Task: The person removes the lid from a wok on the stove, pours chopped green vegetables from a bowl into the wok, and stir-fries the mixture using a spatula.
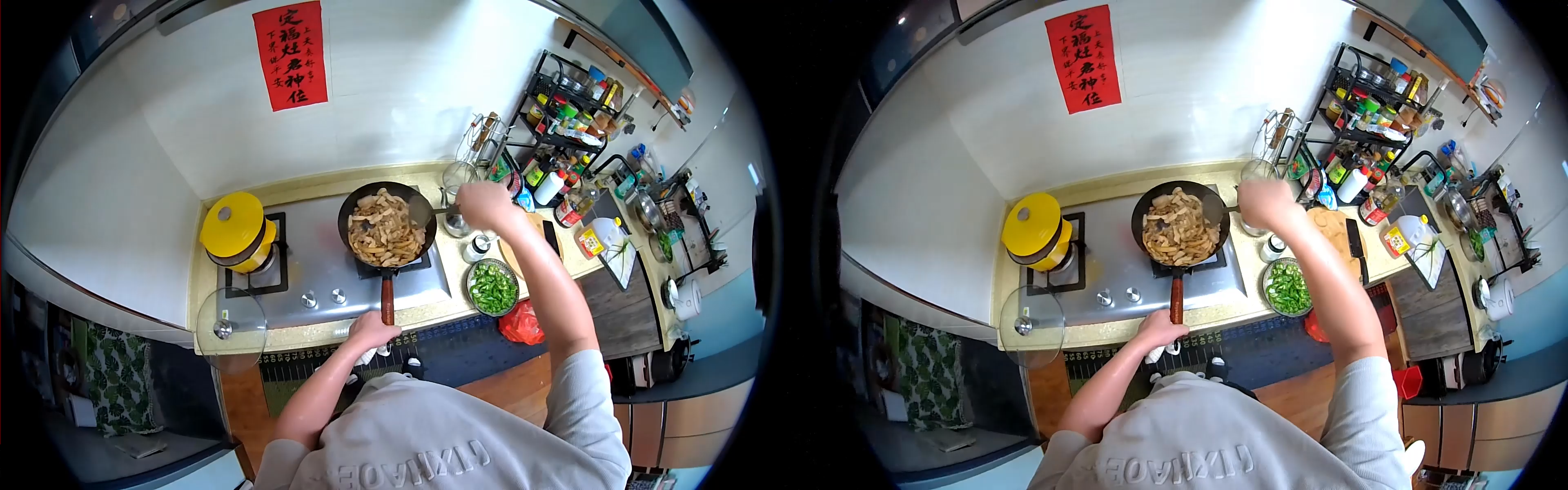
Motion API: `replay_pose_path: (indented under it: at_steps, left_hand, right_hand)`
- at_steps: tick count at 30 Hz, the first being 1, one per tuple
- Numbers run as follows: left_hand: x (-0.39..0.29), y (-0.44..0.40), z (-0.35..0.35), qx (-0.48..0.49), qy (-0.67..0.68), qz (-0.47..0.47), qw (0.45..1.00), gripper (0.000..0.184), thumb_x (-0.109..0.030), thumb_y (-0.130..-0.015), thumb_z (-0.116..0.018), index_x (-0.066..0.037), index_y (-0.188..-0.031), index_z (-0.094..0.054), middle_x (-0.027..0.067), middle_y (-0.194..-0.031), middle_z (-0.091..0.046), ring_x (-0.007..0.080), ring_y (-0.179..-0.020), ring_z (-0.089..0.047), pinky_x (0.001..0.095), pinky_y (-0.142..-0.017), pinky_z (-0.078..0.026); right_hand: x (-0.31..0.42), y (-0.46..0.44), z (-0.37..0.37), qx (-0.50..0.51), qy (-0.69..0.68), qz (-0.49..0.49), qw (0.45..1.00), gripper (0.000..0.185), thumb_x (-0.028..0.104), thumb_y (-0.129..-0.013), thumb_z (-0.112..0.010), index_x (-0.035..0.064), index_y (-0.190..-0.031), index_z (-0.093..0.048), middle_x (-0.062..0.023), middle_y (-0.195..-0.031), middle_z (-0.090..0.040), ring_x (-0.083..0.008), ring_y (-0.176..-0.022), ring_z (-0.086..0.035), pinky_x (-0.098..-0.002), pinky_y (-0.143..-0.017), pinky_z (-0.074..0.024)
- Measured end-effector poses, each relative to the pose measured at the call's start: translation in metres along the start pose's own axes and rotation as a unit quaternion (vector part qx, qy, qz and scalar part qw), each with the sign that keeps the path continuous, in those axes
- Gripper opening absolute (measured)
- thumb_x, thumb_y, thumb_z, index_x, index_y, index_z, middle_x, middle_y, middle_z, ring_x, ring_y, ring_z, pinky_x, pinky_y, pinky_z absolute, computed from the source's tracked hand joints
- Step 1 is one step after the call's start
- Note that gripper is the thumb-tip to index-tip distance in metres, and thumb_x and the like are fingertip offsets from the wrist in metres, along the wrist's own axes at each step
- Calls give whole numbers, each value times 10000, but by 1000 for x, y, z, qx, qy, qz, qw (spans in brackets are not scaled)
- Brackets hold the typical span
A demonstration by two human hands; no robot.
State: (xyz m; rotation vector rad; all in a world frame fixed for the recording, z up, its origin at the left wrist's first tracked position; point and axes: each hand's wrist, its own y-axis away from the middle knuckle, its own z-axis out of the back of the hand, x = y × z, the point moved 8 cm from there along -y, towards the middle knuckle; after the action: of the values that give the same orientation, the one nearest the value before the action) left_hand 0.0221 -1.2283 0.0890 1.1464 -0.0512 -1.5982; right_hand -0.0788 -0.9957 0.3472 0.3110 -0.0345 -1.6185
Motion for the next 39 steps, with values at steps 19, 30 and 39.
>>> replay_pose_path:
  at_steps: [19,30,39]
  left_hand:
    - [5,3,6,-8,2,-4,1000,292,-377,-708,-713,-116,-837,-736,126,-910,-749,302,-911,-711,400,-837,-532]
    - [12,-2,7,-5,-23,13,1000,350,-388,-701,-717,-103,-903,-729,145,-948,-744,308,-942,-706,393,-868,-529]
    - [10,-1,8,-1,-76,34,997,404,-434,-723,-715,-125,-983,-719,151,-1052,-735,318,-1037,-688,427,-924,-519]
  right_hand:
    - [23,-71,6,68,181,73,978,263,319,-825,-749,124,-999,-775,-71,-979,-762,-261,-927,-727,-386,-784,-560]
    - [-81,-58,-68,-38,34,-31,998,334,389,-844,-755,75,-960,-760,-123,-984,-752,-289,-950,-725,-387,-814,-566]
    - [-93,-150,-70,-46,-32,5,998,392,387,-772,-822,67,-989,-758,-148,-1021,-747,-303,-974,-721,-405,-824,-573]
